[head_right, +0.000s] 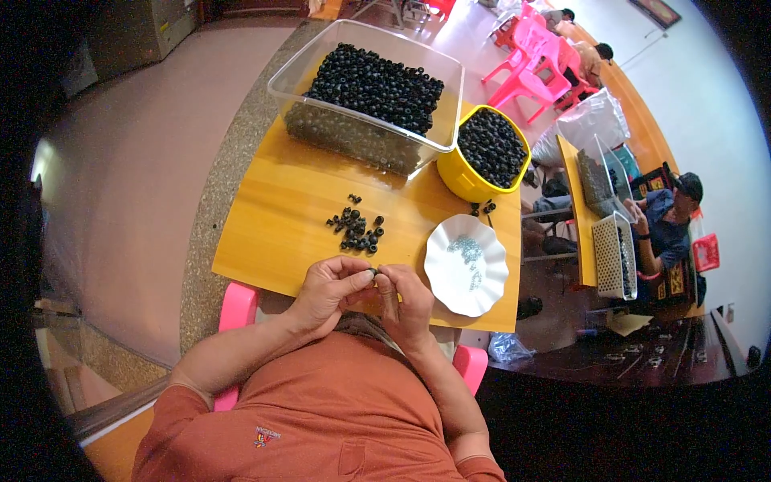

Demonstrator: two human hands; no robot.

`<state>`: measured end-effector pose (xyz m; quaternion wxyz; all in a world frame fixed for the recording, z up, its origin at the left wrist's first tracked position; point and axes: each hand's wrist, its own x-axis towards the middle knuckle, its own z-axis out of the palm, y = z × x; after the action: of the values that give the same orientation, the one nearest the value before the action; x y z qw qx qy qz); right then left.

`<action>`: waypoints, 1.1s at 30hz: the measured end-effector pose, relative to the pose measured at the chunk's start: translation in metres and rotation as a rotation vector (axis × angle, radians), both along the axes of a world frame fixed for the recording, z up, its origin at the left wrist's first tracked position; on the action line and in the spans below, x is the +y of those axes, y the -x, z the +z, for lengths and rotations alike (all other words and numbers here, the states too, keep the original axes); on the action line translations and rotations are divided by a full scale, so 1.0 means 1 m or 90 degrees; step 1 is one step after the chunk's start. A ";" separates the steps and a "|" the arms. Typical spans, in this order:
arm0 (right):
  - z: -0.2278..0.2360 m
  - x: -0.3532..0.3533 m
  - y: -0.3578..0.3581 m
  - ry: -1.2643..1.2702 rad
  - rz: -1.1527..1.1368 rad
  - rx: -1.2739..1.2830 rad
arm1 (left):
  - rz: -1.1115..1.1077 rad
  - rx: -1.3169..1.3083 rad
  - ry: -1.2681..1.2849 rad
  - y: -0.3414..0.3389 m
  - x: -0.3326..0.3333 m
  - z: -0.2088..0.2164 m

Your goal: Picking up small black objects from a table and placing them into a small paper dish.

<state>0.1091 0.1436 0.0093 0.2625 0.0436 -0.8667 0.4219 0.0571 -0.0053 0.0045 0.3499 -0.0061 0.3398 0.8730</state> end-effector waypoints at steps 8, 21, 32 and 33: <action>-0.006 -0.005 -0.004 0.151 -0.010 -0.058 | -0.009 -0.026 -0.030 -0.003 0.003 -0.006; -0.008 -0.007 0.001 0.060 -0.013 0.047 | 0.017 -0.028 -0.015 -0.005 0.005 -0.004; -0.013 0.000 -0.002 0.098 0.022 0.032 | 0.009 -0.037 -0.004 -0.002 0.005 -0.006; -0.012 0.000 -0.002 0.131 0.024 0.013 | 0.005 -0.029 0.000 -0.002 0.005 -0.007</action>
<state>0.1111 0.1438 -0.0022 0.2666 0.0373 -0.8151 0.5130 0.0586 -0.0005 -0.0026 0.3543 -0.0270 0.3319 0.8739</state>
